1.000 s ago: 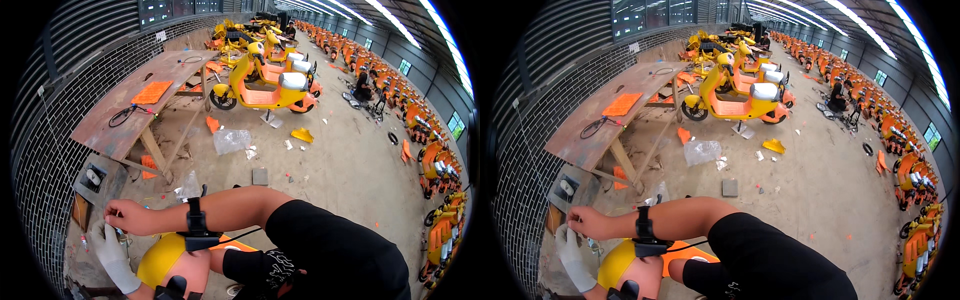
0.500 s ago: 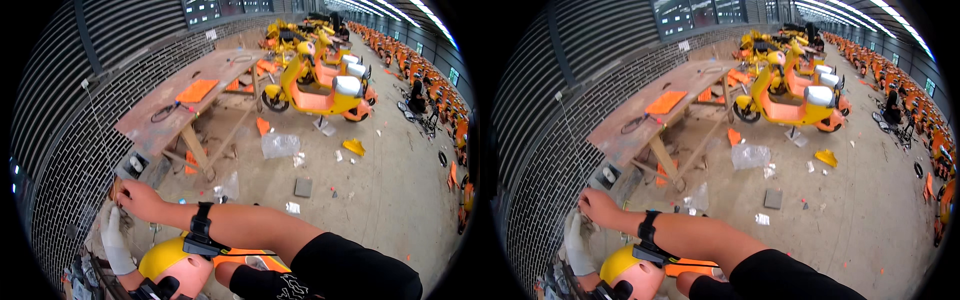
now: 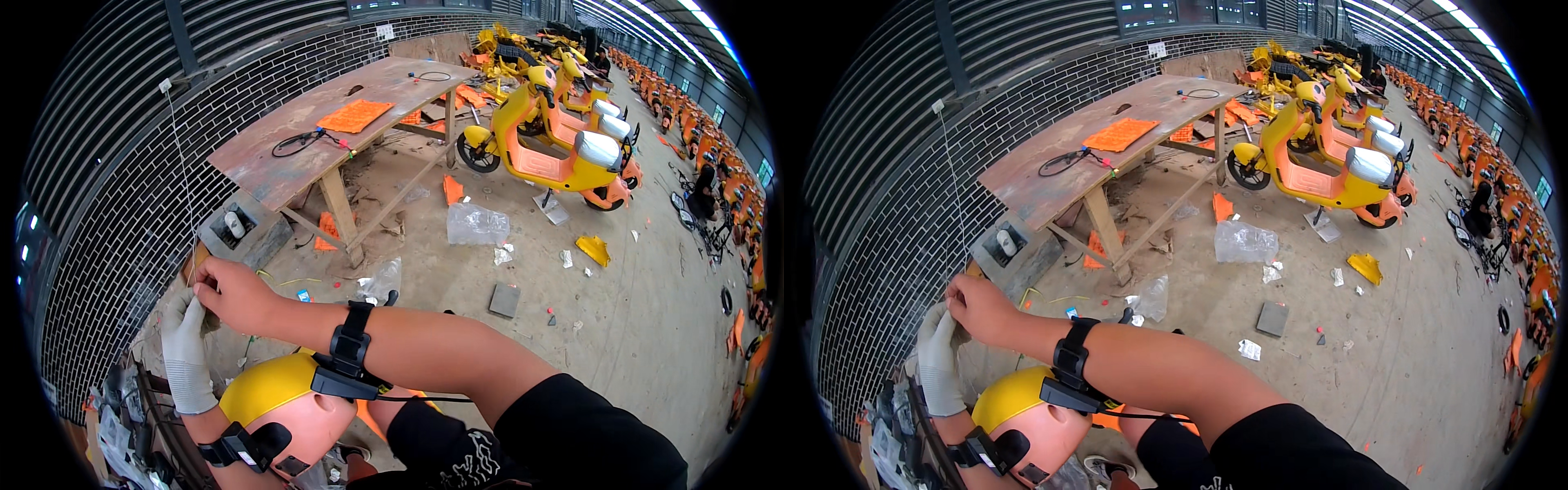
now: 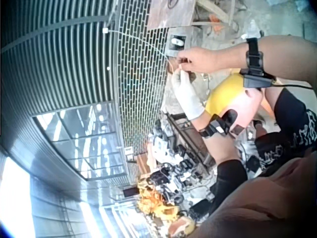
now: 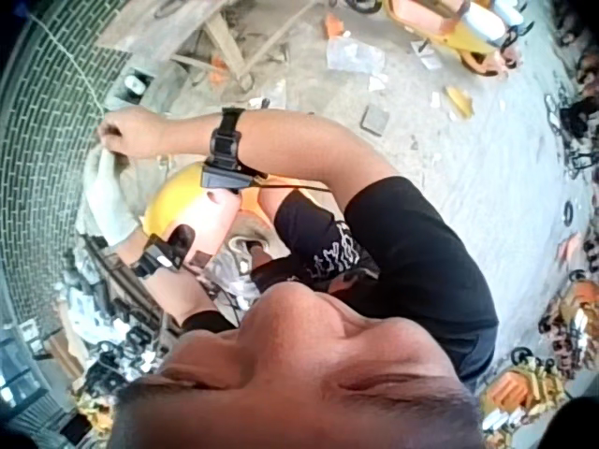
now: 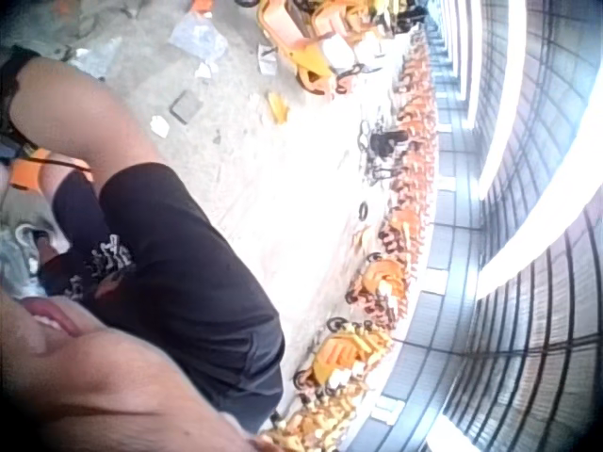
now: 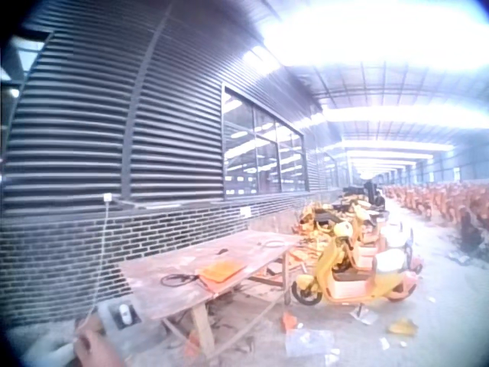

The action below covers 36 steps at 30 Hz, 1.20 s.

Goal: The person handles a thin wire and a connector while working on the handlebar and instrument cluster area of an orange and yellow scooter, threading the wire through a small opening.

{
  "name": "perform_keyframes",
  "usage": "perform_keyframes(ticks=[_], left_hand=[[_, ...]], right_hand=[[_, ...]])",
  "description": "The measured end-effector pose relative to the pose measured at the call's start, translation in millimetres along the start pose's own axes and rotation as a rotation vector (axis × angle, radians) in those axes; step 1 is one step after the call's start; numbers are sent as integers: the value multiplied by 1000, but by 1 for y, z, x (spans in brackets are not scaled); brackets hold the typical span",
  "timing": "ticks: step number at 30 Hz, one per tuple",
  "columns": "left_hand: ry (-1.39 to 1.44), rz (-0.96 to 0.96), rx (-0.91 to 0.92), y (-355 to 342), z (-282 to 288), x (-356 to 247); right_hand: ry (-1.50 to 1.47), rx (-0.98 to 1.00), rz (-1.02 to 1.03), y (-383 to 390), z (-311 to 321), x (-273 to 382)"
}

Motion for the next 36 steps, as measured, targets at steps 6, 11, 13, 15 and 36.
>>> perform_keyframes(ticks=[6, 11, 13, 15, 36], left_hand=[[182, 11, 135, -7, 11, 8], [-6, -69, -69, 22, -1, -18], [-83, -118, -90, 22, -11, -22], [-87, -114, -76, 17, -2, -17], [545, 91, 327, 9, 3, -5]], right_hand=[[-117, 15, -23, -4, -5, -1], [-91, 52, -78, -6, -2, 4], [2, -3, -120, -4, 6, -12], [-69, -30, -192, -3, 0, -5], [-440, 166, -347, -8, -4, 19]])
Point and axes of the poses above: each hand's wrist, its own y-axis away from the middle knuckle, its own z-axis out of the back of the hand, x = y × z, the point moved 4 cm from there along -y, towards the middle knuckle, and after that the axes turned 15 degrees about z, right-handed, at the moved point
